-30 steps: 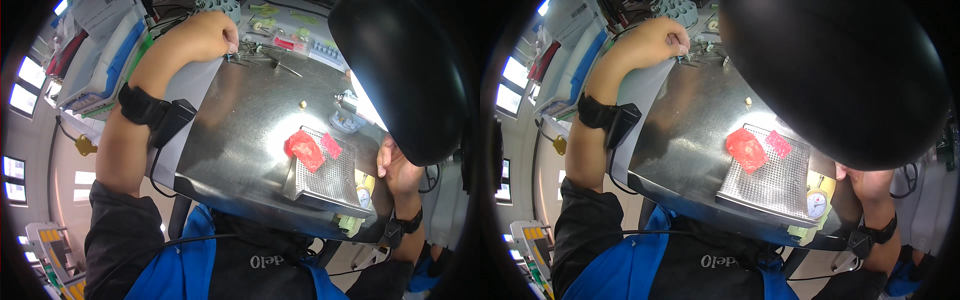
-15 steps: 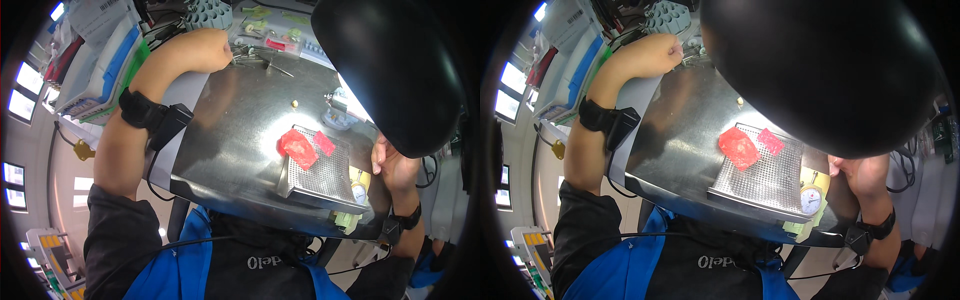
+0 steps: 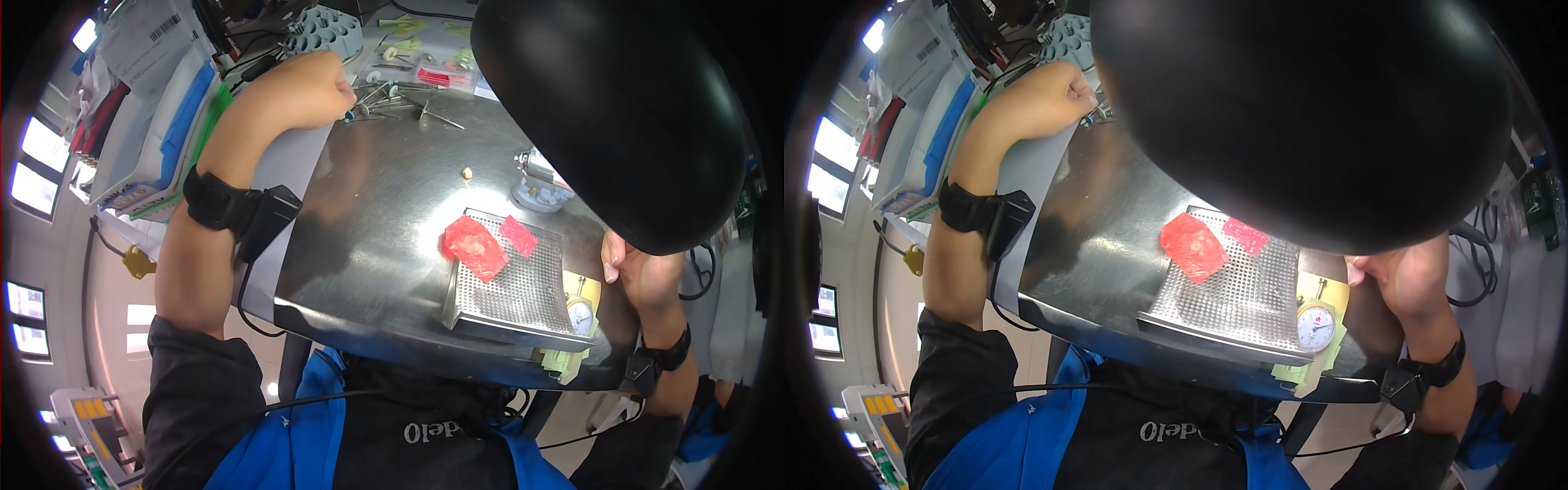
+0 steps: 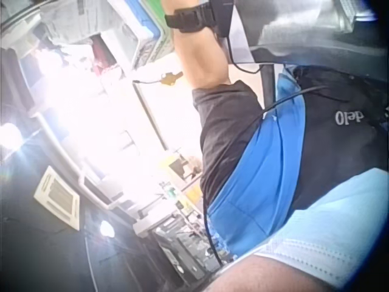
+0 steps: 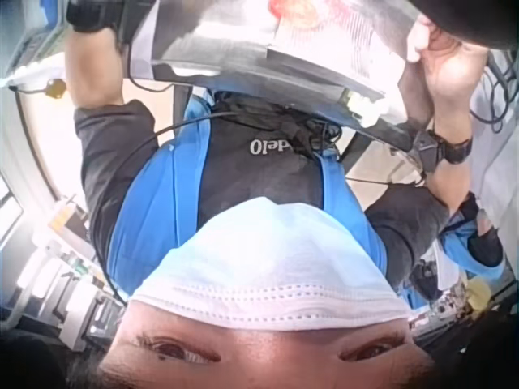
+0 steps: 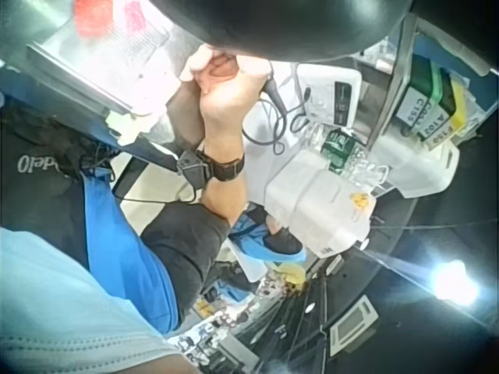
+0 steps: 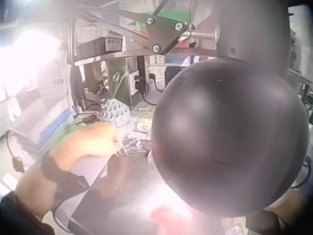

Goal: Grinding and shaping a small dental crown using a rotary tool at a lab workstation.

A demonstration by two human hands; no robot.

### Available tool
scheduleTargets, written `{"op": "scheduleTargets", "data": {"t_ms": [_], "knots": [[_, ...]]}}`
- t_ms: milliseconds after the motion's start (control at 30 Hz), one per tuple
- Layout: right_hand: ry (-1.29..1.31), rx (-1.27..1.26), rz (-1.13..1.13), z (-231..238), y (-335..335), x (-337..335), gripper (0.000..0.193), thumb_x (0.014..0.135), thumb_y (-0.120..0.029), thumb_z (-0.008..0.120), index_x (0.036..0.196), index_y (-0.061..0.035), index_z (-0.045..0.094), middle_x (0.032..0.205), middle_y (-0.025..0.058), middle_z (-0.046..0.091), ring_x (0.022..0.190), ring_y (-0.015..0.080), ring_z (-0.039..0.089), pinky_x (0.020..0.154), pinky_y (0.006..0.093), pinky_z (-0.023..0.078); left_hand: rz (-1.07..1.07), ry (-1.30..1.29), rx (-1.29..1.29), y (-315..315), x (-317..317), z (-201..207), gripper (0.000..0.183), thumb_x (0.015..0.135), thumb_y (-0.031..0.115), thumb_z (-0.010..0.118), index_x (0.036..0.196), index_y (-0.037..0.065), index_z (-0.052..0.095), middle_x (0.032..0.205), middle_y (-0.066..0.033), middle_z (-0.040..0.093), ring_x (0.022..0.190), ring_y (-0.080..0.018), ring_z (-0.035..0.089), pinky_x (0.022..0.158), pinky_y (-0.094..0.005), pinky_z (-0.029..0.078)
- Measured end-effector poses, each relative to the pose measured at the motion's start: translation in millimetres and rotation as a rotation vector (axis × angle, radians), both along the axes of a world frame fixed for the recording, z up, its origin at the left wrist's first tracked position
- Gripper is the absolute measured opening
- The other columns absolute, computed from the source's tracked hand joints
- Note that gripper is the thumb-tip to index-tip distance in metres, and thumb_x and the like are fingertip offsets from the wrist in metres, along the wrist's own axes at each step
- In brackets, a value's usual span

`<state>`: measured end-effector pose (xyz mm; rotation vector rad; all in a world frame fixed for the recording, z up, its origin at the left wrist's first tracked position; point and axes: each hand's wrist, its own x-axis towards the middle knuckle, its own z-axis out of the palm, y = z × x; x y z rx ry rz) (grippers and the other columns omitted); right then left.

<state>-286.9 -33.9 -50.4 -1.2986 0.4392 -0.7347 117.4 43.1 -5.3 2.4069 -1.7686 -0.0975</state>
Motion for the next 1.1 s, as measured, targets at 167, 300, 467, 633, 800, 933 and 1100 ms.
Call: {"op": "scheduleTargets", "data": {"t_ms": [167,300,467,633,800,933,1100], "knots": [[-0.041,-0.035,0.073,1,-2,-1,0.062,0.105,-0.05,0.029,0.093,0.0008,0.063,0.073,0.0124,0.063,0.057,0.0202,0.06,0.048,0.0255,0.047,0.022,0.041,0.074,-1,5,4,0.032,0.085,0.028,0.066,0.095,-0.002,0.071,0.088,-0.0174,0.072,0.087,-0.0297,0.07,0.078,-0.0382,0.053],[-0.04,-0.009,0.072,-1,-4,-3,0.061,0.105,-0.051,0.029,0.102,0.0001,0.061,0.075,0.0125,0.063,0.059,0.0203,0.061,0.049,0.0277,0.05,-0.04,0.092,0.011,-6,15,-9,0.029,0.081,0.026,0.066,0.094,0.001,0.073,0.081,-0.0145,0.072,0.075,-0.0255,0.069,0.07,-0.0365,0.053],[-0.039,-0.023,0.081,-2,-6,-5,0.062,0.105,-0.056,0.027,0.106,-0.0022,0.059,0.073,0.0121,0.064,0.06,0.0208,0.064,0.046,0.028,0.051,-0.033,-0.02,0.031,-11,20,-16,0.029,0.083,0.027,0.061,0.084,0.0,0.071,0.078,-0.0157,0.071,0.075,-0.0275,0.069,0.071,-0.0371,0.053],[-0.051,-0.028,0.096,-3,-7,-7,0.061,0.105,-0.055,0.028,0.105,-0.0019,0.059,0.073,0.0131,0.065,0.06,0.0218,0.064,0.049,0.03,0.054,-0.152,0.027,-0.292,9,-18,10,0.025,0.096,0.023,0.053,0.103,0.002,0.063,0.089,-0.013,0.069,0.078,-0.021,0.065,0.071,-0.0356,0.05],[-0.022,-0.06,0.054,-5,-7,-8,0.058,0.106,-0.048,0.03,0.1,0.002,0.06,0.073,0.0144,0.064,0.058,0.0216,0.063,0.046,0.0257,0.047,-0.53,0.429,-0.234,30,-74,17,0.021,0.097,0.019,0.054,0.103,0.002,0.064,0.088,-0.011,0.07,0.081,-0.0174,0.066,0.072,-0.0323,0.049],[-0.053,-0.066,0.076,-6,-8,-8,0.058,0.106,-0.046,0.03,0.096,0.003,0.061,0.074,0.0154,0.064,0.057,0.0214,0.062,0.045,0.0249,0.045,-0.592,0.503,-0.252,31,-93,16,0.021,0.096,0.018,0.055,0.103,0.001,0.066,0.088,-0.0107,0.071,0.08,-0.0169,0.066,0.072,-0.0313,0.049],[-0.091,-0.109,0.136,-5,-9,-8,0.058,0.106,-0.045,0.031,0.095,0.0028,0.061,0.073,0.0155,0.064,0.055,0.0221,0.062,0.043,0.0255,0.045,-0.598,0.539,-0.267,33,-95,14,0.021,0.095,0.016,0.056,0.103,0.001,0.068,0.087,-0.0104,0.072,0.08,-0.0161,0.066,0.072,-0.0301,0.05]]}}
